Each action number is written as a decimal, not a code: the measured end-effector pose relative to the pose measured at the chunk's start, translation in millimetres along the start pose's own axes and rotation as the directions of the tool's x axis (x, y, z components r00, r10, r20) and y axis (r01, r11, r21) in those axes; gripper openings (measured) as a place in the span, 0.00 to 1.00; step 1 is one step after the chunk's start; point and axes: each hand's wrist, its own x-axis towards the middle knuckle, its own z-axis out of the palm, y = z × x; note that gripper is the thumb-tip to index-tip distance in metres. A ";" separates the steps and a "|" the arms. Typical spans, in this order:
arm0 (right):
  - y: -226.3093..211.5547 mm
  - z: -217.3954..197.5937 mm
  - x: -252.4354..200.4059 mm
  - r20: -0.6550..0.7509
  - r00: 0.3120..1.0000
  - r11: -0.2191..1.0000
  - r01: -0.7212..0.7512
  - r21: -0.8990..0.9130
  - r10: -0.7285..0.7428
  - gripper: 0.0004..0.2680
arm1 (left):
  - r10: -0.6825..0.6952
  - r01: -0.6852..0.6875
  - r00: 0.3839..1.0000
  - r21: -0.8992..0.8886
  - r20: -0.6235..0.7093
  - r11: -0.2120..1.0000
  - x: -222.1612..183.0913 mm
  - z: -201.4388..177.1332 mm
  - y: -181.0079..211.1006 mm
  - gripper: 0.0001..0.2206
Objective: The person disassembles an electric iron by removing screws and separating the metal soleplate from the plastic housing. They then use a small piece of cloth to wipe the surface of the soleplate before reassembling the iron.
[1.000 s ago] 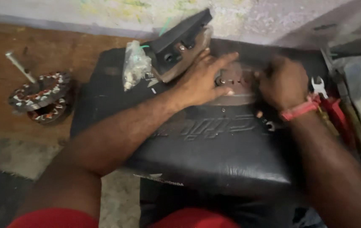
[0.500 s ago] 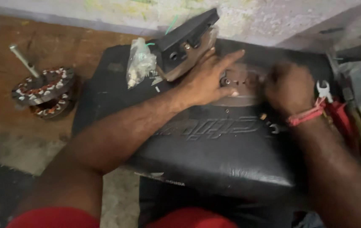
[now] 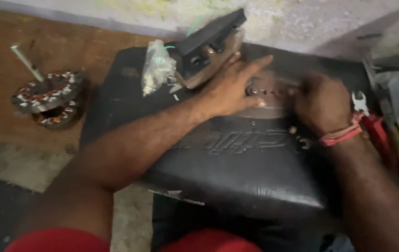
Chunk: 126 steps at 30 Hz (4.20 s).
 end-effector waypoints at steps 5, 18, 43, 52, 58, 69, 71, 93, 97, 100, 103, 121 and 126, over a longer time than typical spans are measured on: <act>7.2 -5.7 -11.7 -0.102 0.995 0.999 0.006 0.048 -0.001 0.11 | 0.036 -0.036 0.999 -0.004 -0.018 0.999 6.5 7.8 4.5 0.45; -2.7 6.1 1.9 -0.066 0.997 0.999 -0.038 0.030 0.040 0.11 | 0.099 -0.102 0.991 -0.032 -0.089 0.994 1.0 4.0 -6.4 0.44; 5.1 3.0 1.8 0.000 1.000 0.997 0.024 0.070 -0.024 0.10 | -0.020 0.020 1.000 0.007 0.005 1.000 3.7 -1.4 -6.3 0.43; 25.3 -29.2 2.9 -0.331 0.902 0.667 0.069 0.742 0.276 0.05 | 0.141 -0.145 0.981 -0.025 -0.132 0.989 -0.2 -6.3 -3.0 0.38; 65.7 -31.9 -23.5 -0.301 0.889 0.370 0.165 0.914 0.346 0.07 | 0.264 -0.246 0.918 0.097 -0.295 0.964 -0.6 -7.4 7.3 0.28; -20.5 -28.4 -13.2 0.046 0.998 0.163 -0.052 0.985 0.042 0.02 | 0.398 -0.345 0.896 0.254 -0.200 0.904 2.4 0.7 33.0 0.13; -18.9 -34.8 -11.2 0.066 0.997 0.152 -0.069 0.986 0.027 0.03 | 0.419 -0.357 0.861 0.244 -0.288 0.902 10.7 -6.3 34.7 0.12; 54.3 -46.7 -1.9 -0.197 0.906 0.426 0.020 0.904 0.375 0.08 | 0.082 -0.163 0.897 -0.152 -0.434 0.975 28.3 -48.2 41.7 0.07; 51.9 -47.7 -4.7 -0.149 0.929 0.442 -0.018 0.897 0.339 0.07 | 0.104 -0.186 0.927 -0.199 -0.360 0.962 26.2 -46.6 36.1 0.07; 52.7 -44.6 -4.0 -0.089 0.936 0.484 -0.094 0.870 0.341 0.06 | 0.131 -0.182 0.954 -0.178 -0.268 0.967 26.5 -39.9 34.1 0.08; 52.3 -36.3 -1.9 -0.003 0.959 0.499 -0.145 0.854 0.284 0.05 | 0.160 -0.178 0.976 -0.119 -0.148 0.977 30.3 -34.2 32.3 0.07; 7.5 -37.5 -9.3 -0.007 0.995 0.535 0.058 0.843 -0.097 0.11 | 0.342 -0.353 0.919 -0.025 -0.198 0.935 32.4 -19.6 35.5 0.09; 3.7 -31.5 -5.7 0.118 0.983 0.279 -0.074 0.957 -0.143 0.11 | 0.345 -0.356 0.930 -0.077 -0.129 0.931 30.1 -16.5 40.4 0.07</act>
